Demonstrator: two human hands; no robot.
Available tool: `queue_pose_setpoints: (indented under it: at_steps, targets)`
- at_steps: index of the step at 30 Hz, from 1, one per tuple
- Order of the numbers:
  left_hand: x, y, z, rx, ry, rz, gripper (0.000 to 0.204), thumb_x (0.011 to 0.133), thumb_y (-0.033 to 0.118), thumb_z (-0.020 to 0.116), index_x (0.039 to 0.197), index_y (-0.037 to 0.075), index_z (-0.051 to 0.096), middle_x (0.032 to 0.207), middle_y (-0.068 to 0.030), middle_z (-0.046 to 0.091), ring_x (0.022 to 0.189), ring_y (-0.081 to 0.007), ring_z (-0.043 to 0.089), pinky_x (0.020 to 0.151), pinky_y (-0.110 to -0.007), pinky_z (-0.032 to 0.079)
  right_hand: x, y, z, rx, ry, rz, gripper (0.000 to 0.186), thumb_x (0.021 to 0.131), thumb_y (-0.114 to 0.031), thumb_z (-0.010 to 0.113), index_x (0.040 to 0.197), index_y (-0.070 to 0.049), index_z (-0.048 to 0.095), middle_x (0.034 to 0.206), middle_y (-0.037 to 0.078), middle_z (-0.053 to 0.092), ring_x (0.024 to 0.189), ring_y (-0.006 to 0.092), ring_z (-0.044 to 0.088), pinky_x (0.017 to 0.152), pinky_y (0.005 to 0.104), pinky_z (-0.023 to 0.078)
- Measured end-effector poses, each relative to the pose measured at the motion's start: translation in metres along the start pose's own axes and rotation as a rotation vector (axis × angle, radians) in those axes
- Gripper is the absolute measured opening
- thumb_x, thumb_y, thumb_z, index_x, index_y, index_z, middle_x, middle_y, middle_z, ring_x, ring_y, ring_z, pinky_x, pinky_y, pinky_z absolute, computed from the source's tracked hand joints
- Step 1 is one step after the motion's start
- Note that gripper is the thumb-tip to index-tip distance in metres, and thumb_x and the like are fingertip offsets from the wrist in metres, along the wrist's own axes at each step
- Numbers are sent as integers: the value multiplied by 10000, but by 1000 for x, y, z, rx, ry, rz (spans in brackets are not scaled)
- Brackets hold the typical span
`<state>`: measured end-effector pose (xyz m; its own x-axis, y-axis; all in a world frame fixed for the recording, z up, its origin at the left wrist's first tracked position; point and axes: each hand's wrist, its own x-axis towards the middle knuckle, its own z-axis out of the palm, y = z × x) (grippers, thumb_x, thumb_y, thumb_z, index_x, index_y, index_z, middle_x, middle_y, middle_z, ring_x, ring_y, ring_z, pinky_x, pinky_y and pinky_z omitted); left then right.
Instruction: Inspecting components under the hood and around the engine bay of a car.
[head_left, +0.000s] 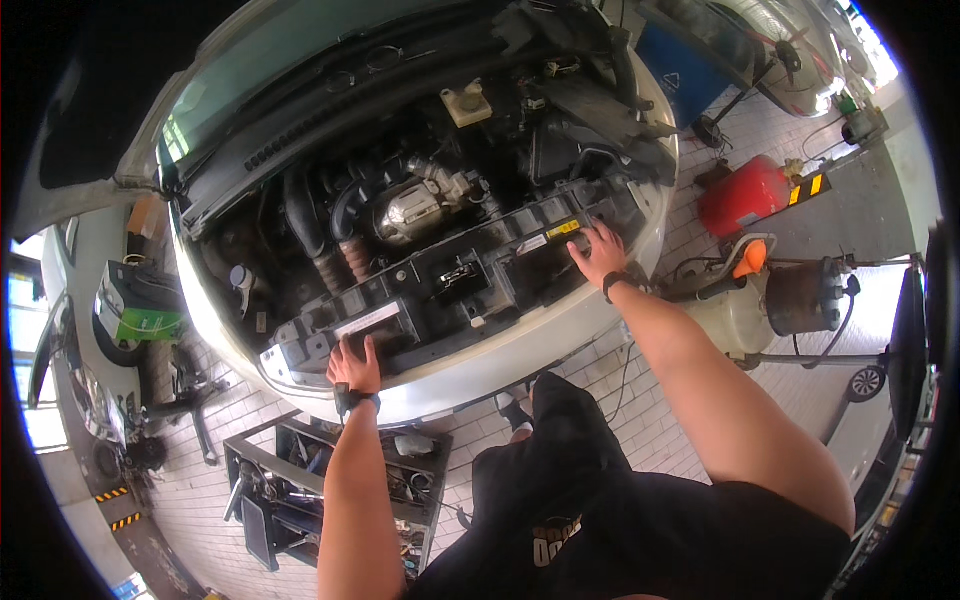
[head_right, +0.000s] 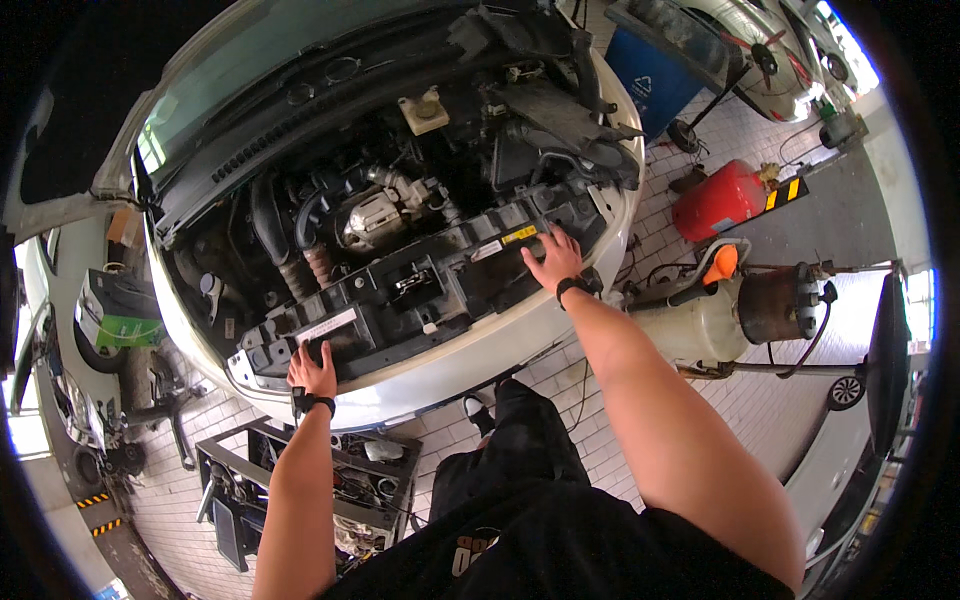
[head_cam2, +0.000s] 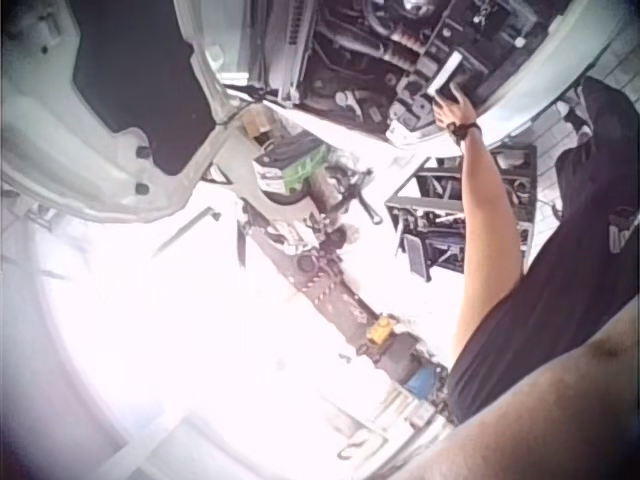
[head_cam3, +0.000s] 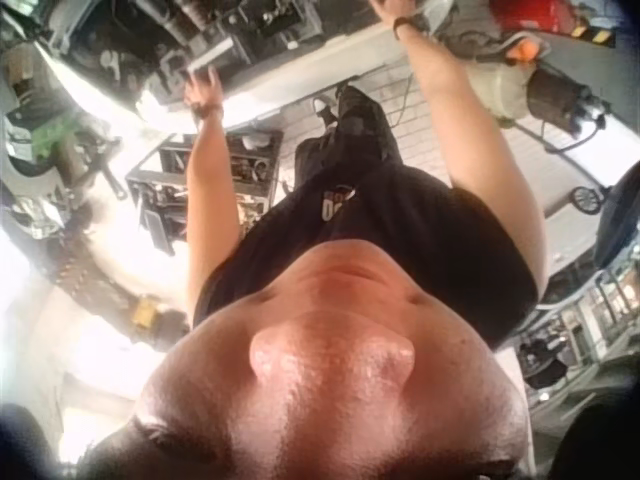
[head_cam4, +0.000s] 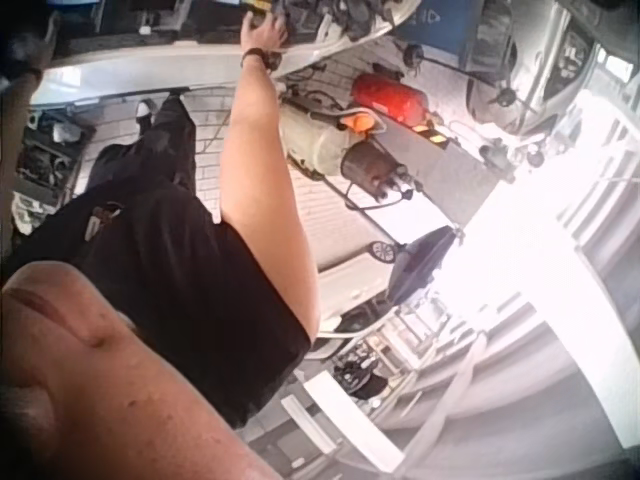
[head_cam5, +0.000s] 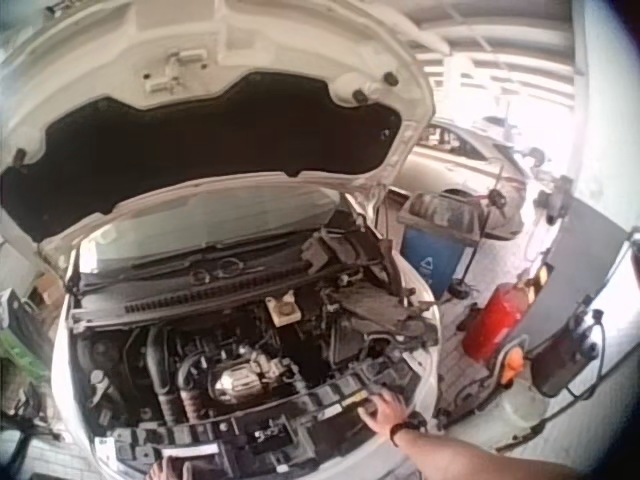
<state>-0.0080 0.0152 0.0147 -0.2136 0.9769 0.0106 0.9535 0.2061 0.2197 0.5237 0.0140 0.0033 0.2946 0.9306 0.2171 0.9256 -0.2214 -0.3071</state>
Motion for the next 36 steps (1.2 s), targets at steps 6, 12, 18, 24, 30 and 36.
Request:
queue_pose_setpoints:
  at_steps: [6,12,18,24,30,36]
  targets:
    - [2,6,3,25,-36,-11,666,905,611,478,1324,95,528,1291,-165,546,1224,-345,481,1062,-488,298,-1,6,-2,11,21,7,505,835,-508,624,1135,-102,642,1367,121,490,1231,318,477,1064,453,337]
    - [2,2,4,50,-34,-3,649,913,590,480,1318,85,528,1292,-173,548,1229,-350,481,1057,-488,305,0,9,0,2,27,-10,515,834,-509,623,1141,-95,639,1368,131,490,1226,321,480,1063,455,337]
    - [0,6,2,46,-47,-14,637,914,578,481,1319,89,528,1299,-169,551,1236,-350,482,1058,-485,310,-3,5,-3,-2,-13,20,518,836,-508,619,1137,-88,638,1363,139,494,1229,330,477,1057,450,342]
    - [3,0,10,40,20,25,600,921,552,490,1294,85,541,1278,-174,561,1216,-357,491,1047,-492,320,2,8,-3,-4,15,-12,507,838,-489,624,1131,-76,637,1356,147,498,1227,323,479,1051,451,348]
    - [1,3,10,37,-1,17,568,939,517,484,1288,73,541,1254,-181,569,1201,-361,495,1037,-488,330,0,6,-10,22,12,-30,503,841,-477,629,1147,-79,626,1351,149,500,1223,327,482,1050,451,348]
    - [2,7,0,72,-37,2,508,971,478,454,1297,98,537,1270,-173,556,1188,-361,508,1021,-482,337,5,-3,-20,164,-64,-8,410,884,-371,624,1169,-77,613,1325,167,511,1239,357,457,1062,457,340]
